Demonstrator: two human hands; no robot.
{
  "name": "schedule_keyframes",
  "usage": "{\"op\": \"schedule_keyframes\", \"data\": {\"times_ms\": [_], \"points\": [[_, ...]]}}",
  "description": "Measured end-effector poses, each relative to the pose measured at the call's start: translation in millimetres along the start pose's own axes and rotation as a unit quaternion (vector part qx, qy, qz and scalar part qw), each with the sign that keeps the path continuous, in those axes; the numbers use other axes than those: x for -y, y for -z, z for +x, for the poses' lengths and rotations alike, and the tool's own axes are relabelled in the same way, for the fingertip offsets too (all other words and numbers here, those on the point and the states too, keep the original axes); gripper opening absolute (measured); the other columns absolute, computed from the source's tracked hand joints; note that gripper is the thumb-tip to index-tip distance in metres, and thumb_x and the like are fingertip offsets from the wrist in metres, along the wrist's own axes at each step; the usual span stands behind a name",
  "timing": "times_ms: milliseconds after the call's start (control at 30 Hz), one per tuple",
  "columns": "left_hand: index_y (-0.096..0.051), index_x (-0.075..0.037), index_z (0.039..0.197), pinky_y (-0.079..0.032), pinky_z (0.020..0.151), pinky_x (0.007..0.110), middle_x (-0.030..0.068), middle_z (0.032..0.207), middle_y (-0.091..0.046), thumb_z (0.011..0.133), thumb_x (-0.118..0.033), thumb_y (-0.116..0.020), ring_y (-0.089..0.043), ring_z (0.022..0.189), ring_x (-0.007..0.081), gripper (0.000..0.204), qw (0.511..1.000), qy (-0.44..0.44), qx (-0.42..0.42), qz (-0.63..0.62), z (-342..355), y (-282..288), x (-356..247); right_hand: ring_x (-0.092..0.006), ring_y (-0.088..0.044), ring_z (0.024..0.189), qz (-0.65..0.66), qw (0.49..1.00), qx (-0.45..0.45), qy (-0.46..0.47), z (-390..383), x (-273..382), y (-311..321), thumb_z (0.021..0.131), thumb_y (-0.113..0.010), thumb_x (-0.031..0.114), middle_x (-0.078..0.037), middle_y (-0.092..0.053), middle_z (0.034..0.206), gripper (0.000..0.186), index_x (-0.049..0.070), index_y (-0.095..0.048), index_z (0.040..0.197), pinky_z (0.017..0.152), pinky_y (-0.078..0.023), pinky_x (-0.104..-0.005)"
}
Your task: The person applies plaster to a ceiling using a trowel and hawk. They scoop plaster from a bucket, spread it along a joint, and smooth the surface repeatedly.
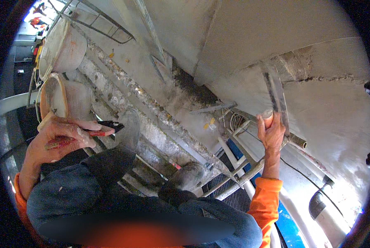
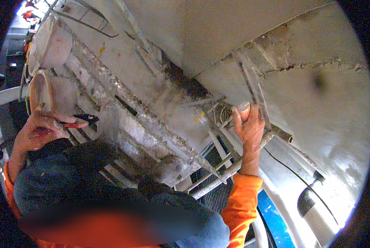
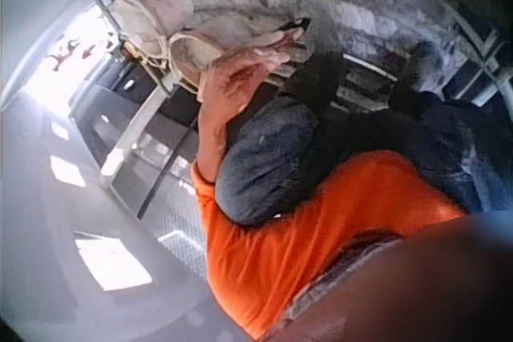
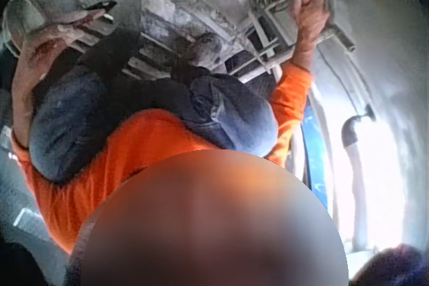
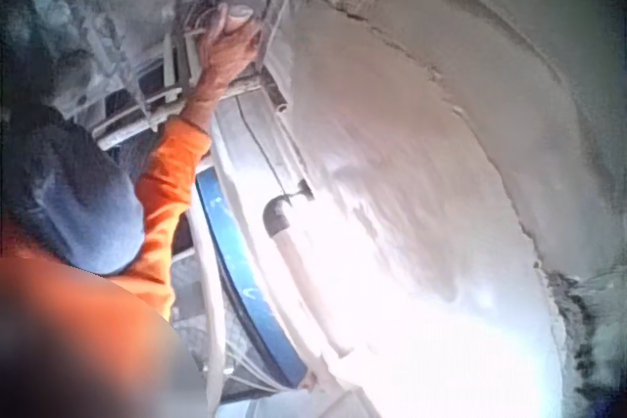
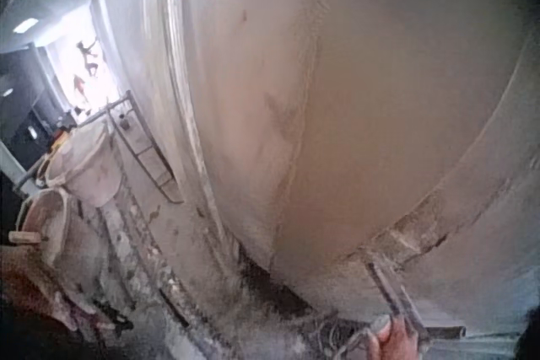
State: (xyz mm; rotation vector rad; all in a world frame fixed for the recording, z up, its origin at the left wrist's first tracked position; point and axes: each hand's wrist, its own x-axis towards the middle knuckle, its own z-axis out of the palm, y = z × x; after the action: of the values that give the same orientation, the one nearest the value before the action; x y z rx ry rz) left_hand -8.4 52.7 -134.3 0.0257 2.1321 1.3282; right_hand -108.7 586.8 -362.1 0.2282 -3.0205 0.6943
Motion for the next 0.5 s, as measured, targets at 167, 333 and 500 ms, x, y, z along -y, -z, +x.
{"op": "schedule_keyframes", "data": {"times_ms": [167,333,500], "points": [[-0.073,-0.004,0.104,-0.052,0.103,0.063,0.0240,0.137,-0.065,0.098,-0.006,-0.068,-0.065,0.120,0.0526,0.009,0.996,-0.058,0.059,-0.017,1,0,5,-0.0487,-0.069,0.080,-0.034,0.999,-0.006,0.032,11,-2,5,0.089,-0.080,0.039,-0.026,-0.069,0.086,0.044,0.003,-0.057,0.103,0.068,-0.055,-0.0528],[-0.070,-0.005,0.110,-0.050,0.106,0.064,0.0213,0.138,-0.065,0.097,-0.005,-0.069,-0.063,0.123,0.0526,0.013,0.996,-0.068,0.053,-0.028,-6,-1,11,-0.0484,-0.069,0.079,-0.054,0.998,0.005,0.023,18,-2,6,0.089,-0.080,0.040,-0.027,-0.069,0.087,0.046,0.003,-0.057,0.104,0.066,-0.055,-0.0528],[-0.075,0.005,0.097,-0.052,0.105,0.055,0.0206,0.136,-0.067,0.094,-0.008,-0.070,-0.066,0.122,0.0463,0.014,0.997,-0.026,-0.005,-0.075,-12,-9,18,-0.0491,-0.068,0.079,-0.062,0.997,0.007,0.042,24,-3,5,0.090,-0.079,0.041,-0.027,-0.069,0.087,0.047,0.003,-0.057,0.105,0.066,-0.054,-0.0539]]}}
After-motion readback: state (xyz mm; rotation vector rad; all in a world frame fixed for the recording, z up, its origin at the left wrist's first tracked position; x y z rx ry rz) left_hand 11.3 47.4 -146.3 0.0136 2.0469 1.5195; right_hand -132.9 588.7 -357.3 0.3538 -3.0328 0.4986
